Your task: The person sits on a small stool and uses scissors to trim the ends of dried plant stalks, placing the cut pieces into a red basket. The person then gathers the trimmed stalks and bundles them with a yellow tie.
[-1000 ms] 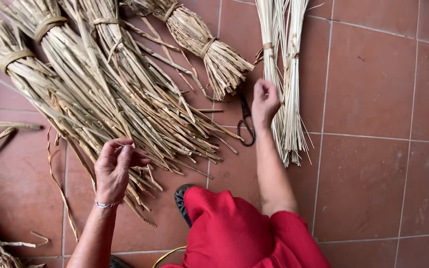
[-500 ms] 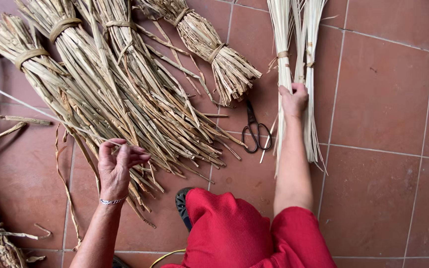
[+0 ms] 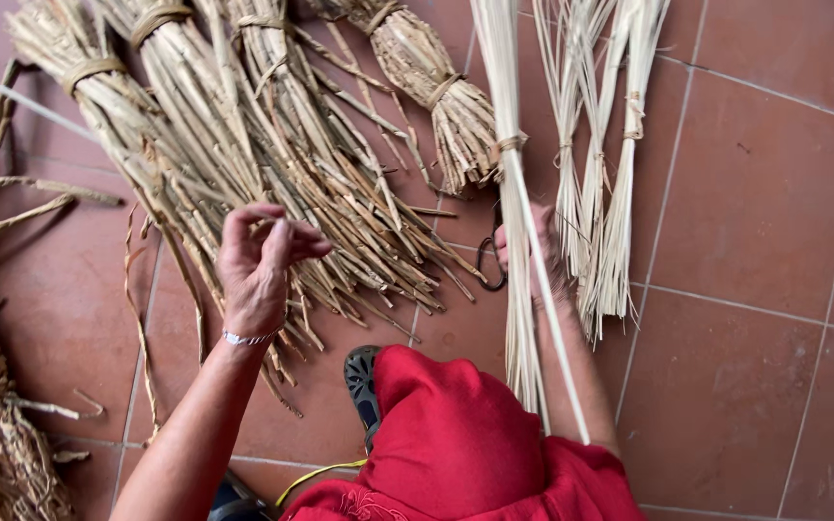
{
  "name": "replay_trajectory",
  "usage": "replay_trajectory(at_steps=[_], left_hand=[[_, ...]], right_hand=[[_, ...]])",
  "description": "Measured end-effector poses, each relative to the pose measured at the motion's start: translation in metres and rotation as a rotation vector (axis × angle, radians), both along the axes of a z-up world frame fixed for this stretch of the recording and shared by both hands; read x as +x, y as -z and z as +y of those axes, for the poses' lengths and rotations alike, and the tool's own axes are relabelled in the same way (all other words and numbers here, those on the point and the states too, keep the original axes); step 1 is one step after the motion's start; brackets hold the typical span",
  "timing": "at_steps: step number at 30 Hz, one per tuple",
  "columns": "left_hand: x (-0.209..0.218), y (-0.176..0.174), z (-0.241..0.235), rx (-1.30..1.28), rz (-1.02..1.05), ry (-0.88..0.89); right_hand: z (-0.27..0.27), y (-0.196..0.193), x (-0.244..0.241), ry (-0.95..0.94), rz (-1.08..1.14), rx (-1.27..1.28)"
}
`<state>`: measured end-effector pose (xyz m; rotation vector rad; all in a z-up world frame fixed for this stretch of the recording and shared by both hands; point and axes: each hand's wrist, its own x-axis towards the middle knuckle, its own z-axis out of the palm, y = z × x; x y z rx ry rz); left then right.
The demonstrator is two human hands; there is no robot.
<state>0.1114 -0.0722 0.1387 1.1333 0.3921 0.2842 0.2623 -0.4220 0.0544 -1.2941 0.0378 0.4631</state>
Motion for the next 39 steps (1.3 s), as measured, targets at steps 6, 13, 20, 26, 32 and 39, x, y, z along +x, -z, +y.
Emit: replay_trajectory(at_steps=[6,13,20,26,32,39], left_hand=[[0.033,-0.007,0.006,0.052,-0.134,0.024],[0.053,0.000,0.017,0.131,-0.200,0.003],[0.030,-0.018,0.032,0.374,-0.296,-0.107],[0.029,-0.029,0.038,0.508,-0.321,-0.122],[0.029,-0.028,0.044,0.474,-0.303,-0.094],[0.034,-0.019,0.053,0.494,-0.228,-0.075]], right_hand=[[0.052,0.014,-0.043,-0.305,-0.202,-0.285],[0.079,0.003,-0.054,-0.474,-0.203,-0.200],[0.083,0.002,-0.066,-0.506,-0.043,-0.126],[0.085,0.000,-0.072,-0.500,-0.137,-0.250],[0.085,0.000,-0.077,-0.506,-0.206,-0.386],[0.086,-0.004,-0.080,-0.523,-0.403,-0.450]])
